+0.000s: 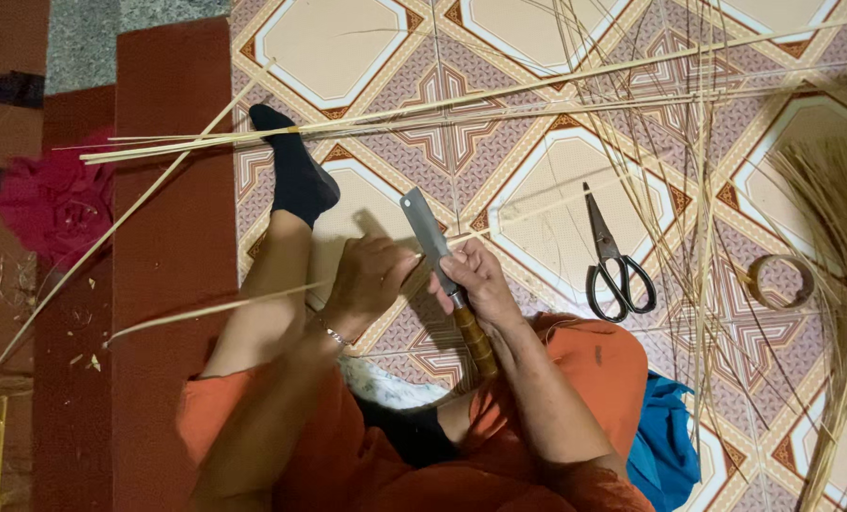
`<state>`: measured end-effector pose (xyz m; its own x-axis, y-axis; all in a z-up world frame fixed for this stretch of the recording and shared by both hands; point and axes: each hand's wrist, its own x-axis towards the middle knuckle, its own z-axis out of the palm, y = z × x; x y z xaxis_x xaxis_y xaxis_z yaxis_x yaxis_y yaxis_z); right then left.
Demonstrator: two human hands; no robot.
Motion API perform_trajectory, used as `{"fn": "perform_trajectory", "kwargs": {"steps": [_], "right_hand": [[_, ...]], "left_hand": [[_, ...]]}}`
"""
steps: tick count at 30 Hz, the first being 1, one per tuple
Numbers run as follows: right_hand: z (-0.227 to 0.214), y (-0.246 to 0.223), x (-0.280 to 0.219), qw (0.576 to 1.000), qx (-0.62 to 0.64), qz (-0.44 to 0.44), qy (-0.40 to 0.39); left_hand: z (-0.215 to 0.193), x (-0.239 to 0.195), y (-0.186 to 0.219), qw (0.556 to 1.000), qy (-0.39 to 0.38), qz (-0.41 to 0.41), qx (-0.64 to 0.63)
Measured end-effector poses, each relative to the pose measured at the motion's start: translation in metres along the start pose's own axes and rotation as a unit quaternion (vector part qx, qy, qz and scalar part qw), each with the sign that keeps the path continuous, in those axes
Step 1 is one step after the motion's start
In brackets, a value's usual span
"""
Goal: The person sits on a patterned tiled floor and uses a knife to shave thin strips from bamboo rods. They hold the bamboo with one hand and draw the knife along its length to remove thin layers, producing fine shavings that fall onto the floor.
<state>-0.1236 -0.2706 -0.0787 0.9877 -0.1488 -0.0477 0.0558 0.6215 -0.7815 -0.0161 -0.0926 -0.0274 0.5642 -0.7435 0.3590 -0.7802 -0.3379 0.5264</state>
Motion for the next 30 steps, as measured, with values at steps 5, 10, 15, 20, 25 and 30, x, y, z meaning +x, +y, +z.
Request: {"fn": "perform_trajectory", "kwargs": {"steps": [5,10,15,20,25,30], "right_hand": [[0.001,-0.005,0.002,1.0,0.007,0.008,0.011],[-0.002,-0.014,0.002,0.999,0.007,0.009,0.038],[-0.001,-0.018,0.003,0.999,0.008,0.014,0.044],[-0.001,-0.012,0.002,0.999,0.009,0.012,0.036],[-0.012,-0.016,0.008,0.998,0.015,0.0,0.061],[-0.01,-0.018,0.006,0.998,-0.006,0.001,0.059]], "left_hand": [[-0.02,-0.014,-0.003,0.994,-0.054,-0.086,-0.04],[-0.055,-0.036,0.002,0.975,-0.034,-0.174,-0.137],[-0.085,-0.06,-0.011,0.972,-0.038,-0.191,-0.134],[-0.101,-0.086,-0.025,0.959,-0.061,-0.27,-0.064],[-0.118,-0.114,-0.05,0.924,-0.06,-0.358,-0.121],[-0.127,-0.128,-0.062,0.928,-0.057,-0.329,-0.167]]}}
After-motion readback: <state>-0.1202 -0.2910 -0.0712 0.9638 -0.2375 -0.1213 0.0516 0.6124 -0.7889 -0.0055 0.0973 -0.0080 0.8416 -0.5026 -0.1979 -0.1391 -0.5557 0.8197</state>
